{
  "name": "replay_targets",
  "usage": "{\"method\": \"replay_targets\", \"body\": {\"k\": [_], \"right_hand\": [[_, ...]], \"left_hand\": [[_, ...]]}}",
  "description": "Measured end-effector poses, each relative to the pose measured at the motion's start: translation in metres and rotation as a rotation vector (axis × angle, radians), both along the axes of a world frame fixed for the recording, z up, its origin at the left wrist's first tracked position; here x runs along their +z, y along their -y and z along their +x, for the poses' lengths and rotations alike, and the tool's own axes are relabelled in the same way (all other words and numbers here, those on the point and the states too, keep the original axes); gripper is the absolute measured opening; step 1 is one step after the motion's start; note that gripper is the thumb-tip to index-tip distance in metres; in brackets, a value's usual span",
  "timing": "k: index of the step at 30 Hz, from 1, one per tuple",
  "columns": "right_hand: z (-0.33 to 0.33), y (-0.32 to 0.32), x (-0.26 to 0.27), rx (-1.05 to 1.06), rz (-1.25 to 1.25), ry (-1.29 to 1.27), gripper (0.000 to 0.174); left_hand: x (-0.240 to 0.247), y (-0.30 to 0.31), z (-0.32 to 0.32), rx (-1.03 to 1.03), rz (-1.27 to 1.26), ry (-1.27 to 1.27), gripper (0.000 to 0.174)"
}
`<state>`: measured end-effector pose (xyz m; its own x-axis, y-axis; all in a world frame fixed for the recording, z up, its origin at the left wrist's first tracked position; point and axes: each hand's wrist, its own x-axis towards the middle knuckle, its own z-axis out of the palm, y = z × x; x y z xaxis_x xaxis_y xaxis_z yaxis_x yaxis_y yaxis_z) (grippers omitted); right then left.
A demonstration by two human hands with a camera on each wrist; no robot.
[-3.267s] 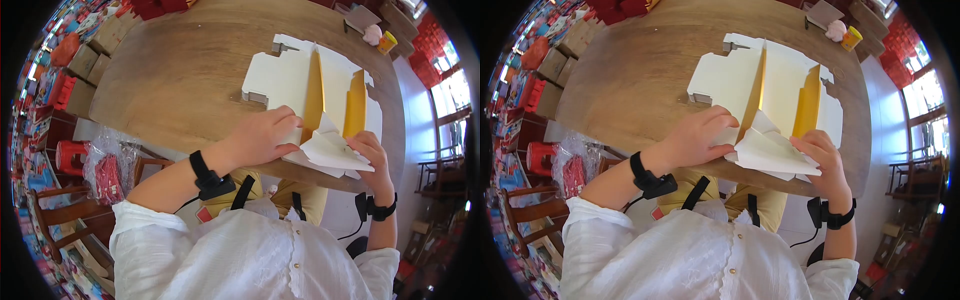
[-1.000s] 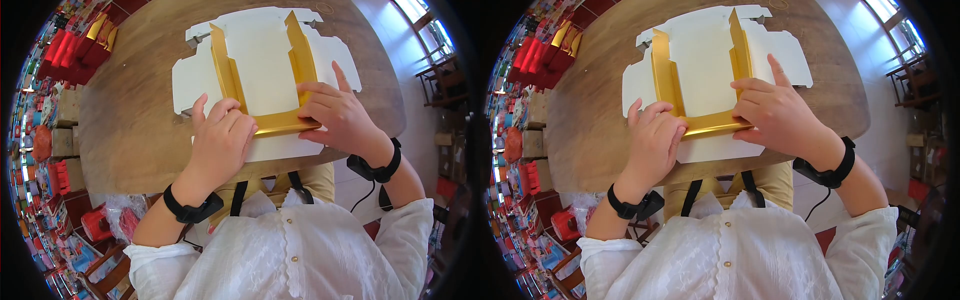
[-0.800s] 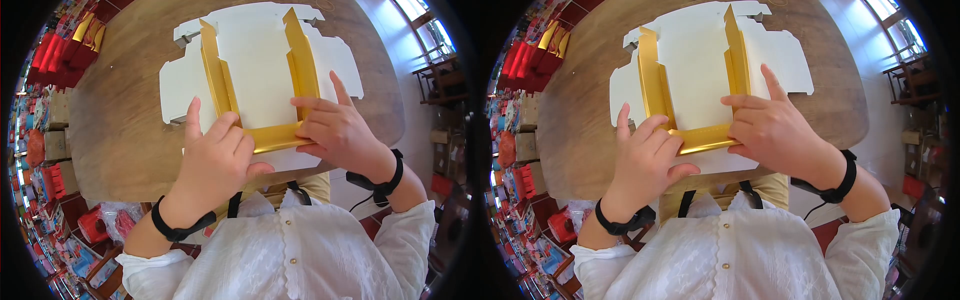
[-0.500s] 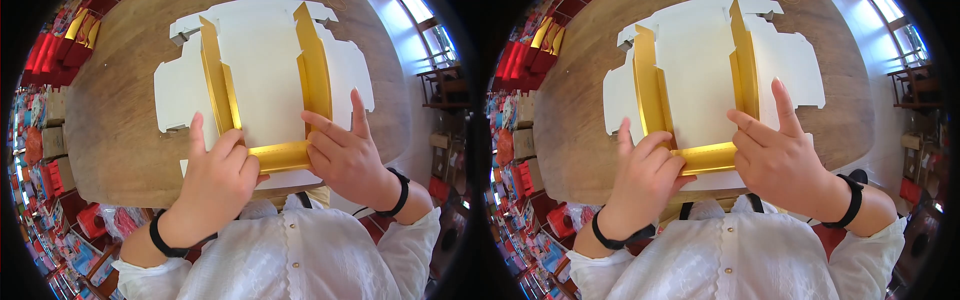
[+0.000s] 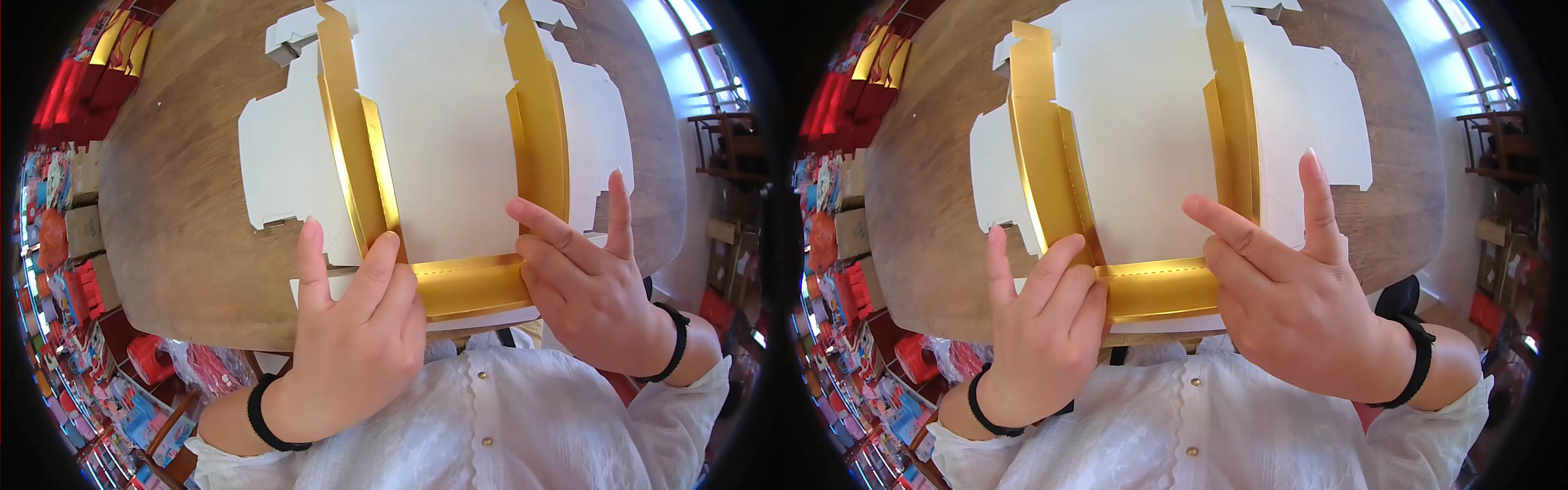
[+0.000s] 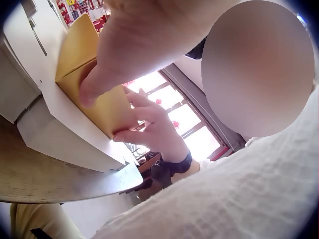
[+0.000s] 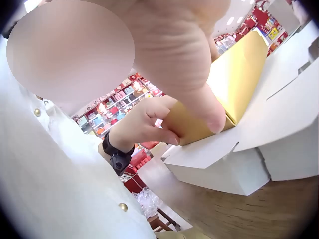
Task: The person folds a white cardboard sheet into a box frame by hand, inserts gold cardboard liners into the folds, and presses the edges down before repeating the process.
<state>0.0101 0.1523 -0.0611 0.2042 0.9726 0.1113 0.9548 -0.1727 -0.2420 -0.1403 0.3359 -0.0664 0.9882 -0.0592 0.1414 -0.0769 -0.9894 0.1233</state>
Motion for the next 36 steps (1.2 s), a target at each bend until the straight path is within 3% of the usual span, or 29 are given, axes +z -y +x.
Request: {"method": "replay_targets", "body": {"k": [6,7,20,27,36], "right_hand": [[-0.002,-0.003,0.002,-0.022,-0.083,-0.046,0.008],[-0.003,-0.004,0.001,-0.038,-0.079,-0.038,0.007],[-0.004,-0.007,0.001,-0.059,-0.080,-0.068,0.008],[-0.001,-0.007,0.002,-0.045,-0.084,-0.104,0.011],[-0.001,-0.011,0.001,-0.082,-0.066,-0.133,0.003]], "left_hand": [[0.005,-0.005,0.003,0.017,-0.066,-0.113,0.007],[0.006,-0.006,0.003,0.020,-0.067,-0.167,0.013],[0.003,-0.003,0.002,-0.016,0.028,-0.061,0.010],[0.003,-0.007,0.007,0.021,-0.058,-0.120,0.009],[0.000,-0.012,0.011,-0.021,-0.160,-0.137,0.008]]}}
